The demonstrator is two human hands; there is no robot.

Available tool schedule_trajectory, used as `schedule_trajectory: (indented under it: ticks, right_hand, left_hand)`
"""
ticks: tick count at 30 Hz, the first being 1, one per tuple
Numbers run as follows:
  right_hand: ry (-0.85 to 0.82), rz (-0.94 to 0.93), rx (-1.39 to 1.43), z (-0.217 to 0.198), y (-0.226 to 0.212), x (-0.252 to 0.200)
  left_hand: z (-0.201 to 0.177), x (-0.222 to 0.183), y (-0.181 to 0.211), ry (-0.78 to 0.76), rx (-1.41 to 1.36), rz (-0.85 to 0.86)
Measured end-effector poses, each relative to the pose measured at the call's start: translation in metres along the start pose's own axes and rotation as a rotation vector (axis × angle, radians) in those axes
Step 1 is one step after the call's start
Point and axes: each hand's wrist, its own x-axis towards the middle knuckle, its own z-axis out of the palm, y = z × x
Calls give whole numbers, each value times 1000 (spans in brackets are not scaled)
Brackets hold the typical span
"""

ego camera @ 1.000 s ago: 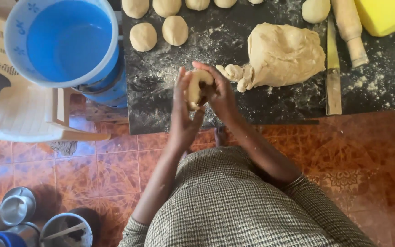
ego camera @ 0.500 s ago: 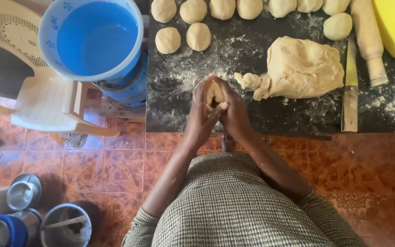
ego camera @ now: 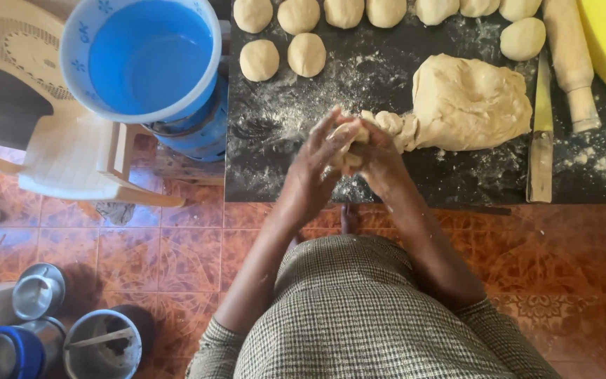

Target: Shaping pieces of dough into uniform balls on a floured surface using hands and a knife.

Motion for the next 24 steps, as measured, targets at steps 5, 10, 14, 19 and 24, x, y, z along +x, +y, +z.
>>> schedule_trajectory:
  ticks: [5, 10, 14, 19, 24]
  right_hand:
    - [-356, 206, 240, 38, -31, -42]
    - [-515, -22, -47, 54, -67, -38]
    - [-459, 62, 124, 36, -70, -23]
    - [-550, 60, 64, 13, -50, -22]
    - [-497, -34, -207, -7, -42, -21]
  left_hand:
    - [-22, 3, -38, 172, 155, 51]
    - [-34, -2, 2, 317, 29, 51]
    - [-35, 3, 48, -12, 235, 191]
    - [-36, -3, 21, -111, 494, 309]
    - [-39, -5, 6, -247, 707, 426]
